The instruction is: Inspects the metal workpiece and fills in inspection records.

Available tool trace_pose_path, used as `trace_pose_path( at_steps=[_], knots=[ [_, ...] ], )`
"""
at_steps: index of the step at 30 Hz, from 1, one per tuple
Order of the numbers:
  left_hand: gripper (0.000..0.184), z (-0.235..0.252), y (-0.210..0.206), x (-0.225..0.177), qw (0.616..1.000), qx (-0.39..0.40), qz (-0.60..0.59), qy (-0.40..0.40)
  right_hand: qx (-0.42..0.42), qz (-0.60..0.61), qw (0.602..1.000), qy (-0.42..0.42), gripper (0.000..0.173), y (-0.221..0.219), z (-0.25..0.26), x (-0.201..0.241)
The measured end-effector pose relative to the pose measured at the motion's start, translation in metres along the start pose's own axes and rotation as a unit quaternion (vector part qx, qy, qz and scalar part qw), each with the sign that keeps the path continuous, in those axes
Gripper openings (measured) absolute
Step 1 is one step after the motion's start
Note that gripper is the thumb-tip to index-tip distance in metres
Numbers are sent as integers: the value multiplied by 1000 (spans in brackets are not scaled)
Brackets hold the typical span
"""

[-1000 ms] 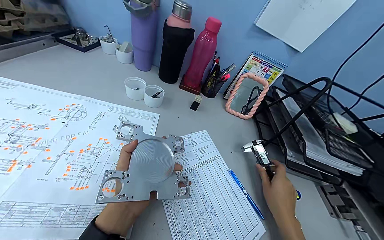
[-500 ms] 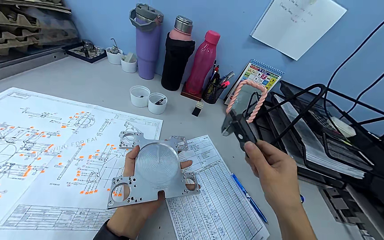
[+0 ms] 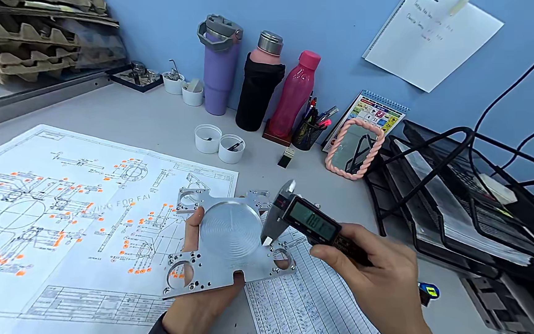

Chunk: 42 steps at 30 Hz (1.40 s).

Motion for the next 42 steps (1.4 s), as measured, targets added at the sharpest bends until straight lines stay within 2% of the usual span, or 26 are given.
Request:
trace_pose_path(
  at_steps=[7,10,15,19,21,24,26,29,32,34,36,37,38,41,42],
  knots=[
    [57,-1,-1,3,1000,9,-4,8,-10,-18,1000,10,41,8,-5,2],
    [61,0,-3,4,1000,16,2,15,-12,3,1000,-13,39,8,-5,-2],
    [73,-2,-17,13,986,148,-11,78,-33,141,986,-88,23,15,8,-1],
    [76,-2,-13,9,987,150,7,56,-42,266,949,-162,35,20,21,-7],
    [80,-3,-18,11,980,184,5,78,-49,338,918,-199,41,21,28,-10],
    [83,-3,-20,13,977,189,10,95,-69,435,871,-218,38,24,37,-8],
    [84,-5,-22,16,974,196,9,111,-106,453,858,-215,35,31,44,-8],
    [85,-5,-22,18,973,199,9,115,-142,432,869,-197,35,43,54,-5],
    [84,-6,-23,19,969,215,-6,124,-158,469,858,-137,35,49,63,8],
    [85,-6,-23,20,969,209,-9,130,-151,484,855,-111,45,43,62,16],
    [88,-7,-23,22,968,210,-9,136,-166,440,875,-113,56,32,55,22],
    [88,-7,-23,22,968,208,-10,137,-187,423,880,-103,48,28,52,27],
    [87,-7,-23,22,971,197,-14,133,-197,419,883,-77,32,24,50,35],
    [71,-9,-25,19,987,132,-28,92,-224,445,865,-53,38,10,44,46],
    [64,-10,-28,17,988,134,-31,74,-225,454,861,-48,38,5,43,48]
  ],
)
Point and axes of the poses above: each hand's wrist, its own z-axis towards the middle knuckle, its own y-axis out of the back of the hand, x = y × z, the point moved 9 cm from there along z, towards the middle knuckle, and after that the axes turned 1 degree about -x, right-handed, at the moved point
